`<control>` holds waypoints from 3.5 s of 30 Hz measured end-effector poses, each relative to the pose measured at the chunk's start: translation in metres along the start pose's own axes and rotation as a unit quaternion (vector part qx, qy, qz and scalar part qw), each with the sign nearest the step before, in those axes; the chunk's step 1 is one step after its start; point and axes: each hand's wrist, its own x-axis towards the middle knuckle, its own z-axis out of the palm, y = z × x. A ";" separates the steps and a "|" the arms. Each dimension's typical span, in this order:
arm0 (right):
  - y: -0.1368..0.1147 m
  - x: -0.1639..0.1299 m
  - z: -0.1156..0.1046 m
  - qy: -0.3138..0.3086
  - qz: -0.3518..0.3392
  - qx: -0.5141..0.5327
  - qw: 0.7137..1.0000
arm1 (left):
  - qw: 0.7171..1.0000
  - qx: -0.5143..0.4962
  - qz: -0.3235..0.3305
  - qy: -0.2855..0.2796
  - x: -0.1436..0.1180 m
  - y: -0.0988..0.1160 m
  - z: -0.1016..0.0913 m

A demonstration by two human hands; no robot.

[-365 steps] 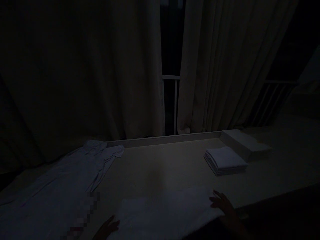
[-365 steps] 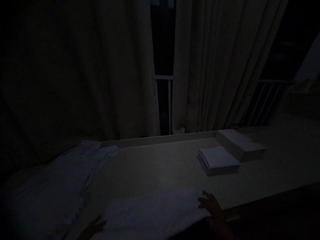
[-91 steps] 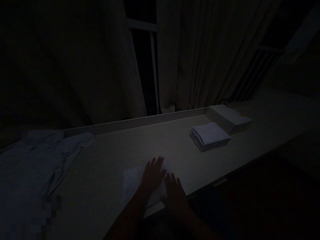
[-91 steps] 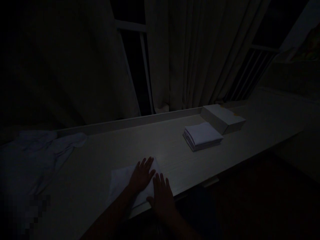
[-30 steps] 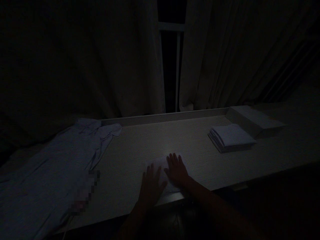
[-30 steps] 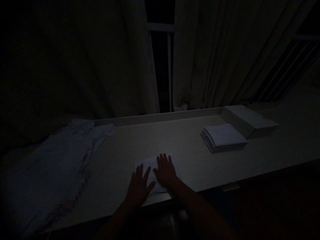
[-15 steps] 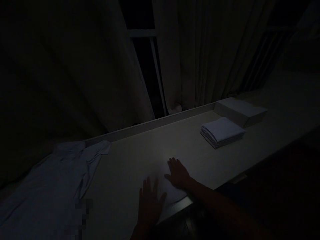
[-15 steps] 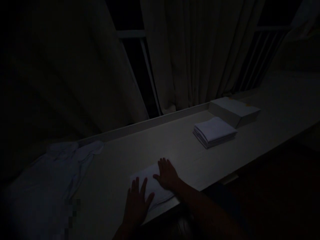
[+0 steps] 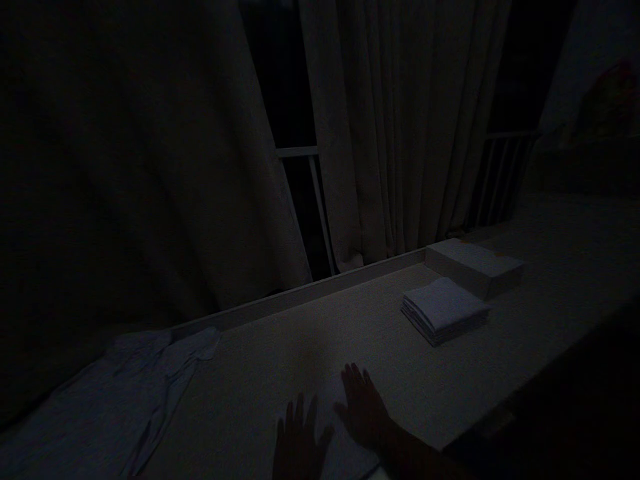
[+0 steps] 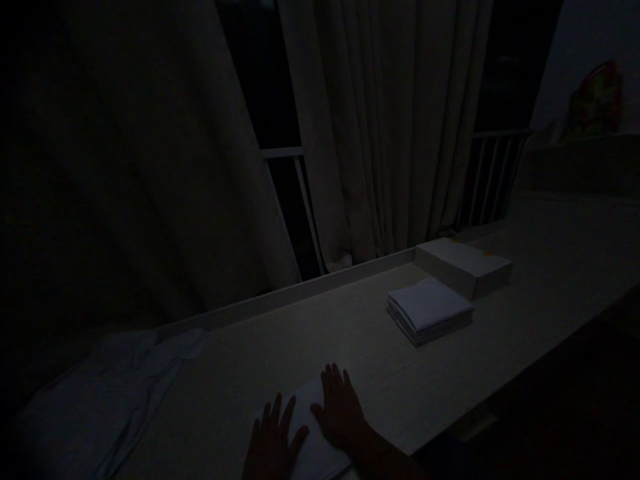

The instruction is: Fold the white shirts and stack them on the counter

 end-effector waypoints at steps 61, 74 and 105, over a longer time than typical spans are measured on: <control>0.009 -0.151 -0.063 -0.101 -0.179 -0.057 0.977 | 0.990 -0.006 0.096 0.101 -0.170 -0.005 0.000; 0.013 -0.127 -0.124 -0.189 -0.112 0.089 0.971 | 0.969 -0.022 0.221 0.104 -0.160 -0.055 -0.014; 0.031 -0.169 -0.121 -0.172 -0.133 0.009 0.976 | 0.945 0.067 0.281 0.155 -0.147 -0.022 0.036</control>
